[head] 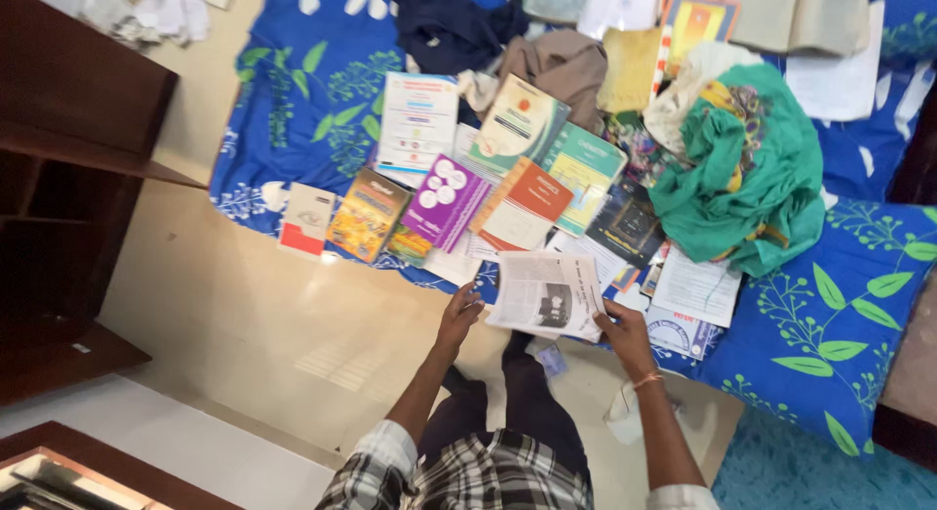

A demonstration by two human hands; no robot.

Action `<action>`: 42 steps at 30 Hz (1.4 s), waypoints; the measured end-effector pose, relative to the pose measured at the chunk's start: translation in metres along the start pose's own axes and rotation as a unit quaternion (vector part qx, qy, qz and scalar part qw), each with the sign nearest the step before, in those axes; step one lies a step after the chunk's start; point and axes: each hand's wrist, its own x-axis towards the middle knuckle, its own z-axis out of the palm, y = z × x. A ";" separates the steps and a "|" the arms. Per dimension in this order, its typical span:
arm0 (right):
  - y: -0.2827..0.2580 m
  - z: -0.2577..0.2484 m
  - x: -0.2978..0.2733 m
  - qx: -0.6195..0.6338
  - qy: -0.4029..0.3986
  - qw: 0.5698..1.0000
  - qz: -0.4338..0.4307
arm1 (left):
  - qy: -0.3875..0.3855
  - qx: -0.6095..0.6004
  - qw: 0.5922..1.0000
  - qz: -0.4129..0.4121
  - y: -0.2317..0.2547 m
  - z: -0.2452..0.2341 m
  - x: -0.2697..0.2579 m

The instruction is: The person organizes books and clothes in a bedroom. They pick up books from a bed, place them into a wooden wardrobe, and then fold a pair of jeans and a shirt before placing them in the wardrobe.

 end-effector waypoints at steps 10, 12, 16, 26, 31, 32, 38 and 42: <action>-0.054 0.143 -0.050 0.032 -0.230 0.937 -0.260 | -0.024 -0.308 0.945 0.110 0.087 -0.145 -0.181; -0.041 0.191 -0.049 -0.051 -0.220 0.885 -0.407 | 0.016 -0.352 0.928 0.118 0.094 -0.173 -0.220; -0.044 0.291 -0.064 0.211 -0.338 0.905 -0.151 | 0.081 -0.434 0.888 0.124 0.090 -0.224 -0.291; -0.111 0.536 -0.130 0.421 -0.575 0.681 0.172 | 0.231 -0.531 0.775 0.255 0.086 -0.343 -0.364; -0.111 0.654 -0.121 0.362 -0.652 0.636 0.201 | 0.286 -0.548 0.738 0.270 0.104 -0.423 -0.368; -0.114 0.677 -0.118 0.352 -0.661 0.625 0.219 | 0.305 -0.542 0.736 0.266 0.110 -0.441 -0.370; -0.153 0.826 -0.136 0.283 -0.643 0.701 0.122 | 0.387 -0.532 0.719 0.225 0.155 -0.562 -0.380; -0.174 0.916 -0.155 0.247 -0.674 0.678 0.160 | 0.384 -0.541 0.687 0.295 0.167 -0.624 -0.388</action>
